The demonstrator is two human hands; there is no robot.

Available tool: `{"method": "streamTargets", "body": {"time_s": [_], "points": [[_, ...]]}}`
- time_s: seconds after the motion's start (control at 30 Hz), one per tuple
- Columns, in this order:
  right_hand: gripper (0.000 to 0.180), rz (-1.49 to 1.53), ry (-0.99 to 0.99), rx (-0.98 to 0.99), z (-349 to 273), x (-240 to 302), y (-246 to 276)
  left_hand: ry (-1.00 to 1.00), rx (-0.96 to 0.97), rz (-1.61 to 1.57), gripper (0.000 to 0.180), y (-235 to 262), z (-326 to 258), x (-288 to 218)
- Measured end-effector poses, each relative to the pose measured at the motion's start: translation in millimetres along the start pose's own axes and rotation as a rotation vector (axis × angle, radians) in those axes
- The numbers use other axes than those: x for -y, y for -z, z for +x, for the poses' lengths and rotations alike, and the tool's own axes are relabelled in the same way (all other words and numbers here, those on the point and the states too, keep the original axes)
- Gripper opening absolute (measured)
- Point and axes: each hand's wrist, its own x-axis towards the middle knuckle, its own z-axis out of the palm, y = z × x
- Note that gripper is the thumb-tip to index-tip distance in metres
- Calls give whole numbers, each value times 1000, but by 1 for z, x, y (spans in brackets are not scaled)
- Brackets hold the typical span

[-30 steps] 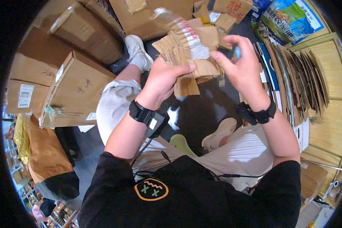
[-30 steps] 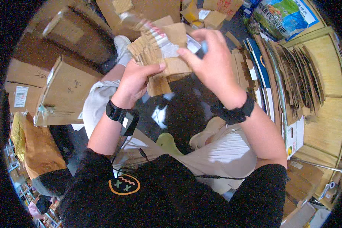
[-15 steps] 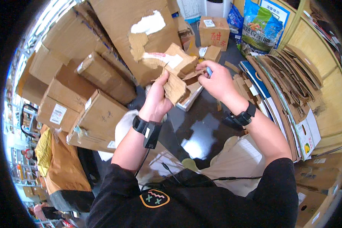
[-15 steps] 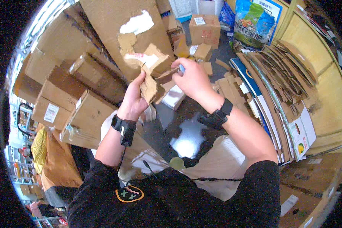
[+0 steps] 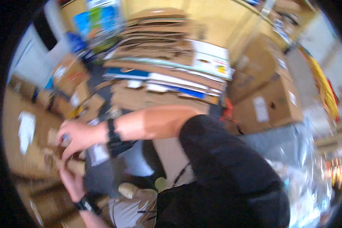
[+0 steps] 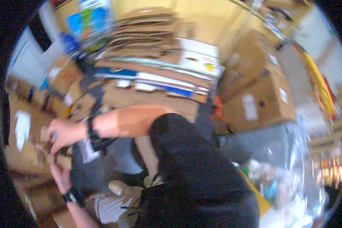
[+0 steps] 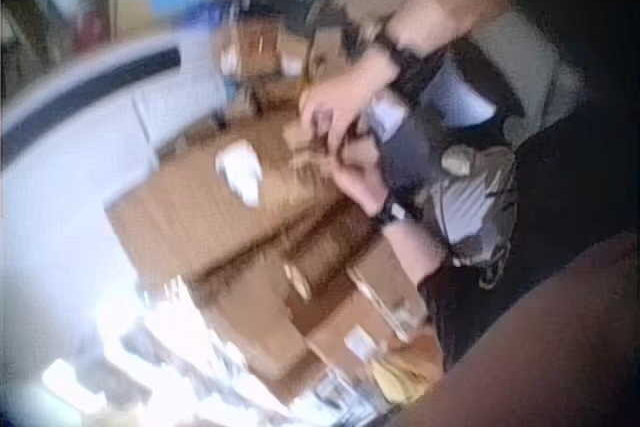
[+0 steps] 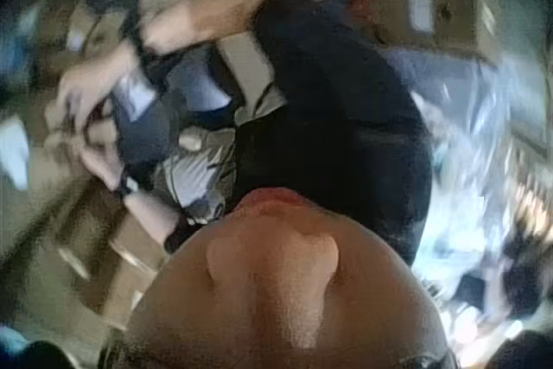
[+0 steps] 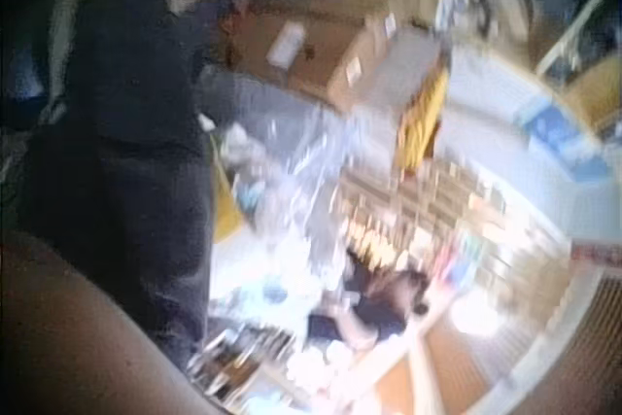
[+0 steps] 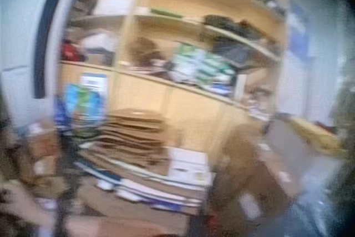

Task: The person peels tape from small cardboard pieces using a box cutter, tears sections apart by hand, and stacks the flattened cardboard onto a pile.

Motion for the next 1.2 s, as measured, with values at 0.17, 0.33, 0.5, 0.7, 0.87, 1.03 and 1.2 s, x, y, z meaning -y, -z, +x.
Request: {"method": "streamTargets", "body": {"time_s": [0.17, 0.33, 0.5, 0.7, 0.87, 1.03, 1.2], "points": [[53, -107, -100, 55, 16, -5, -11, 598, -206, -756, 60, 43, 34, 27], [43, -88, -316, 22, 21, -32, -34, 610, -306, -825, 50, 30, 30, -21], [43, -112, -694, 112, 2, -10, -12, 412, -326, -1040, 41, 1, 29, -39], [42, -364, -480, 77, 13, 25, -36, 285, -300, -1045, 41, 16, 19, -47], [34, -525, -360, 135, 6, 34, -24, 331, -319, -983, 42, 9, 13, -70], [22, -873, 252, 81, 10, 36, -12, 374, -285, -1006, 41, -2, 16, -60], [23, -709, 391, 186, 8, 33, -17, 388, -241, -987, 39, -10, 16, -63]]}}
